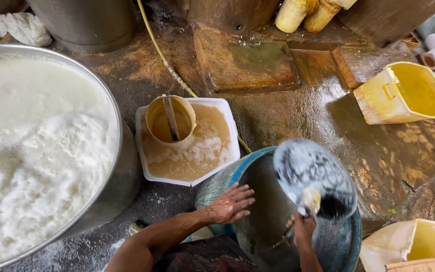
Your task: The person repeatedly scoops a white curd-like substance from a large metal basin using a metal scoop and transfers it into a blue bucket. The person stabilizes the basin with the left hand while scooping with the right hand.
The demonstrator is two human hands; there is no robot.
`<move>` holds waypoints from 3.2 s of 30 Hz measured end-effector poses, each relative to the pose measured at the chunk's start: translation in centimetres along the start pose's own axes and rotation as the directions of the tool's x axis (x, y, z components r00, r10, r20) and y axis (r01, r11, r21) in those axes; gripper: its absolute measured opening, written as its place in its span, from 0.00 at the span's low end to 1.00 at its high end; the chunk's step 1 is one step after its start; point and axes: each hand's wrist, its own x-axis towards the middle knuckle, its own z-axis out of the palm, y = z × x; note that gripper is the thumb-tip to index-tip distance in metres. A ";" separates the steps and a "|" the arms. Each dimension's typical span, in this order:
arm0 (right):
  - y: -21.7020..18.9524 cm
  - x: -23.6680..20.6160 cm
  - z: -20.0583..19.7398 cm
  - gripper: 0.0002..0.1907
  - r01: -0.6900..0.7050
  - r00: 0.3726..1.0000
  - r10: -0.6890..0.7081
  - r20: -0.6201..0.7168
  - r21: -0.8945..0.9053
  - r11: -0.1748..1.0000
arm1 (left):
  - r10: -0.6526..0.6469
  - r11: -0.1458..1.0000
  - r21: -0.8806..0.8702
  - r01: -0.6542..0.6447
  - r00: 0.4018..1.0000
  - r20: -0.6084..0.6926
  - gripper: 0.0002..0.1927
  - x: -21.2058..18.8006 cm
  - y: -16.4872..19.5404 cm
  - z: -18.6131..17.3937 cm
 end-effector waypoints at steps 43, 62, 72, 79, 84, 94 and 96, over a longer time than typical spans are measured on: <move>-0.3 11.7 1.9 0.24 -0.793 -0.067 0.927 0.368 -0.584 0.175 | -0.570 0.376 0.188 0.908 0.386 -0.725 0.32 -33.3 -11.2 -13.5; -1.4 -14.2 52.5 0.12 -0.131 -0.140 0.872 0.470 -0.881 0.454 | -0.673 0.181 0.049 0.982 0.160 -0.722 0.34 -44.2 -10.0 -17.9; -5.3 -15.7 58.6 0.08 0.128 0.462 0.444 0.768 -0.553 0.823 | -0.557 0.197 0.061 0.979 0.163 -0.815 0.36 -42.1 -9.8 -17.5; -11.6 -12.1 44.4 0.09 0.124 0.644 -0.083 0.761 0.003 0.992 | -0.595 0.570 0.170 0.804 0.546 -0.590 0.36 -28.7 -10.3 -14.8; -8.9 -5.7 28.8 0.12 0.129 0.844 -0.231 0.484 0.235 0.964 | -0.365 0.888 0.158 0.431 0.872 -0.327 0.31 -13.5 -7.1 -9.8; 4.3 2.6 -4.2 0.06 -0.024 0.998 0.022 -0.066 -0.034 0.999 | 0.032 0.998 -0.046 -0.032 0.999 0.008 0.28 3.8 0.2 3.5; 6.8 4.3 -7.2 0.13 -0.169 0.963 0.152 -0.222 -0.060 0.984 | 0.019 0.998 -0.065 -0.015 0.998 0.058 0.28 4.8 0.5 5.3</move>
